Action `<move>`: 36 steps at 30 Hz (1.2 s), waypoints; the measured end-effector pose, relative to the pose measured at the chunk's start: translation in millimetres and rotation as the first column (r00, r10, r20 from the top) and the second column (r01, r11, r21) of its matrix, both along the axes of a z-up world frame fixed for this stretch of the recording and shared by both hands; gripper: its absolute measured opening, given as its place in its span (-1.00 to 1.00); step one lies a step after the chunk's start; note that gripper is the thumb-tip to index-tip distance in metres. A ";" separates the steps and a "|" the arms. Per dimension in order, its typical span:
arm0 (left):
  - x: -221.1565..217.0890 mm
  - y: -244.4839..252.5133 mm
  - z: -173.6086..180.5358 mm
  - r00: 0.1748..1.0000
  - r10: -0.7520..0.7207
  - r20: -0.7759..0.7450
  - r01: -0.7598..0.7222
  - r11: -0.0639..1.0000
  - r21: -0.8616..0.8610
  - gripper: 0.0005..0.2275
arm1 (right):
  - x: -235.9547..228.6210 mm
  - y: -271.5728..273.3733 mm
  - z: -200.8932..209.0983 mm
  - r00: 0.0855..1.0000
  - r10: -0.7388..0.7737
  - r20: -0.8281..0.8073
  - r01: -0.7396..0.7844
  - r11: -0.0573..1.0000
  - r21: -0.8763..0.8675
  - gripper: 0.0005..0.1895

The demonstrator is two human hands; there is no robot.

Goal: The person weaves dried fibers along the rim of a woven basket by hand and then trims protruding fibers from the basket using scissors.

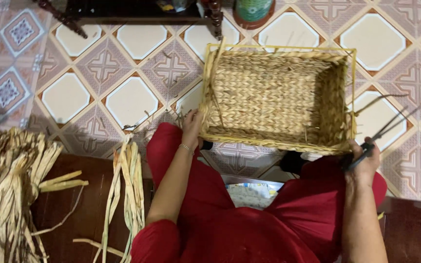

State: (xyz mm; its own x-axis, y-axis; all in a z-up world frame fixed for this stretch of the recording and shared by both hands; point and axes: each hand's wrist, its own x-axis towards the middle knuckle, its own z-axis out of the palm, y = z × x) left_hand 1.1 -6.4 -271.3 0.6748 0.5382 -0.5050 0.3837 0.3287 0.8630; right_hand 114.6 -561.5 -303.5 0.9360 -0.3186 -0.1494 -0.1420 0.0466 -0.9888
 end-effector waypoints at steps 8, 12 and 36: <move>20.2 29.6 -63.7 0.898 -0.377 -0.228 0.416 0.552 0.723 -0.75 | -20.7 17.5 17.3 0.997 0.028 0.069 -0.006 0.955 -0.297 -0.35; 22.7 24.3 -49.4 0.882 -0.460 -0.102 0.325 0.436 0.839 -0.68 | -18.3 20.0 18.4 0.999 0.019 0.038 -0.007 0.952 -0.307 -0.36; 201.6 15.8 61.2 0.833 -0.455 0.315 0.363 0.878 0.311 -0.81 | -17.1 34.9 6.5 0.993 -0.108 -0.048 0.094 0.969 -0.230 -0.42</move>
State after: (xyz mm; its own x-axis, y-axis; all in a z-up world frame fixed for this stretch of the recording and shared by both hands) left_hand 202.6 9.4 -210.1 0.9684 0.2386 -0.0725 0.0773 -0.0109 0.9970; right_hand 97.5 -526.7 -297.0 0.8888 -0.4431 -0.1171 -0.2072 -0.1605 -0.9650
